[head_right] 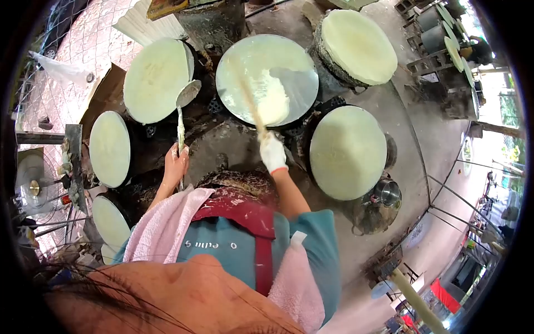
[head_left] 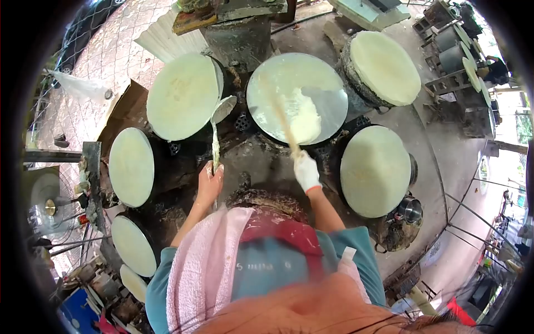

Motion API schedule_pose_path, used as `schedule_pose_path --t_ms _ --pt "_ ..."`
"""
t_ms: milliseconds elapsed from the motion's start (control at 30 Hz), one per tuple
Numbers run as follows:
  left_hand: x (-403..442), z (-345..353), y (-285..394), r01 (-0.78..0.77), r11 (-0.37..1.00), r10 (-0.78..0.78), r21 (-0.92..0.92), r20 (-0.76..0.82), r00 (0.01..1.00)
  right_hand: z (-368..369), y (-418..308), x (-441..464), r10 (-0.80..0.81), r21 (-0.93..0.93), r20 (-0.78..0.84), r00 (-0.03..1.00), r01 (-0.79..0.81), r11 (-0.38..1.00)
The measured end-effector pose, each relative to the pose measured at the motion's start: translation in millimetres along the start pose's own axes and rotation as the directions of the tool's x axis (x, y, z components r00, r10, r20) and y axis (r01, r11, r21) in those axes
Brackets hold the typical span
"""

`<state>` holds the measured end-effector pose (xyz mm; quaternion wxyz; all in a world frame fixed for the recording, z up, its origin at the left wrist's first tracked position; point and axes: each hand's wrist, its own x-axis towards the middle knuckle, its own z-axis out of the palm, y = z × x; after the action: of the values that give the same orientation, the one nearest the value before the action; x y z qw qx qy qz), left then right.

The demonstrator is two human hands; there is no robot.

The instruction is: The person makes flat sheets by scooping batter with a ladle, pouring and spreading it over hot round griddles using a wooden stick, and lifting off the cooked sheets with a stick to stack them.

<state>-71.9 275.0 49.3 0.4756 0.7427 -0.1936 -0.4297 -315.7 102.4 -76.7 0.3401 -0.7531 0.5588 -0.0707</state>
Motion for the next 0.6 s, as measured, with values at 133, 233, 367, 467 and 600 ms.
schedule_pose_path --t_ms 133,233,367,467,600 --pt "-13.0 16.0 1.1 -0.012 0.999 0.014 0.037 -0.057 0.998 -32.8 42.2 5.9 0.146 -0.133 -0.02 0.989 -0.148 0.98" --pt "-12.8 24.1 -8.3 -0.023 0.998 0.027 0.051 -0.068 0.997 -53.1 73.6 53.6 0.156 -0.031 -0.208 0.966 -0.166 0.986" --pt "-10.4 36.6 4.3 0.029 0.997 -0.024 0.065 -0.065 0.998 -42.5 71.5 40.8 0.046 0.036 -0.076 0.996 -0.043 0.998" --pt "-1.7 38.8 -4.4 -0.011 0.994 0.02 0.113 -0.071 0.997 -27.0 81.1 1.4 0.14 -0.003 -0.084 0.987 -0.14 0.99" --pt "-0.6 40.8 -3.3 0.0 0.985 0.016 0.171 -0.094 0.995 -31.4 114.1 83.8 0.092 -0.328 -0.15 0.984 -0.137 0.935"
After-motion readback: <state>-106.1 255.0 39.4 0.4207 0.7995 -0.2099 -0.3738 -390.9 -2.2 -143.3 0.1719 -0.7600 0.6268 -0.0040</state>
